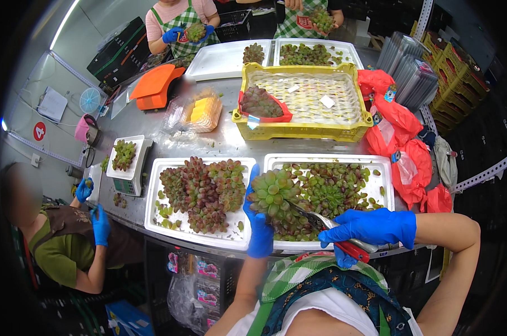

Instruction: The person uses shears to trim stems and individual grapes from bunches held by hand. They move bunches between white trays and a yellow crate on a stainless steel table.

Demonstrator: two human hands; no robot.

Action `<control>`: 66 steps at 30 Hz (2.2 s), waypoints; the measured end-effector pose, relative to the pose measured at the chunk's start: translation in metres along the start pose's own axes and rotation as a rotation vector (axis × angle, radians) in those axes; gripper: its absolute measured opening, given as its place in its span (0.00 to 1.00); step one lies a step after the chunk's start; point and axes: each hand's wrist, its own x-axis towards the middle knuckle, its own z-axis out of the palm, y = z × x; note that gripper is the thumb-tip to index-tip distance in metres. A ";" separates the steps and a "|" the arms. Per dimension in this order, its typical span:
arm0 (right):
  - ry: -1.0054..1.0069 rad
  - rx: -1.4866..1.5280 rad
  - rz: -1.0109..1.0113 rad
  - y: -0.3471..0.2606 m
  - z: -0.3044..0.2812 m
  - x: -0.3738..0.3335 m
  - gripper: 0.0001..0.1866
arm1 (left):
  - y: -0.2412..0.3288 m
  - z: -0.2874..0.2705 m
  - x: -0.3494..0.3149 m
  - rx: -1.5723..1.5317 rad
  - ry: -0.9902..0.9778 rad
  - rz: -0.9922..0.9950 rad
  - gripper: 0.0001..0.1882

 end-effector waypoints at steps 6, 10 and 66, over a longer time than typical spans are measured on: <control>0.081 -0.216 -0.001 -0.006 -0.001 -0.003 0.28 | 0.001 0.007 -0.001 0.059 0.042 0.048 0.27; 0.128 -0.214 -0.010 -0.007 -0.003 -0.009 0.26 | -0.015 -0.024 -0.007 -0.035 0.049 -0.132 0.42; 0.791 -1.396 -0.521 -0.018 0.016 -0.031 0.19 | 0.006 -0.003 -0.007 -0.323 -0.042 -0.313 0.32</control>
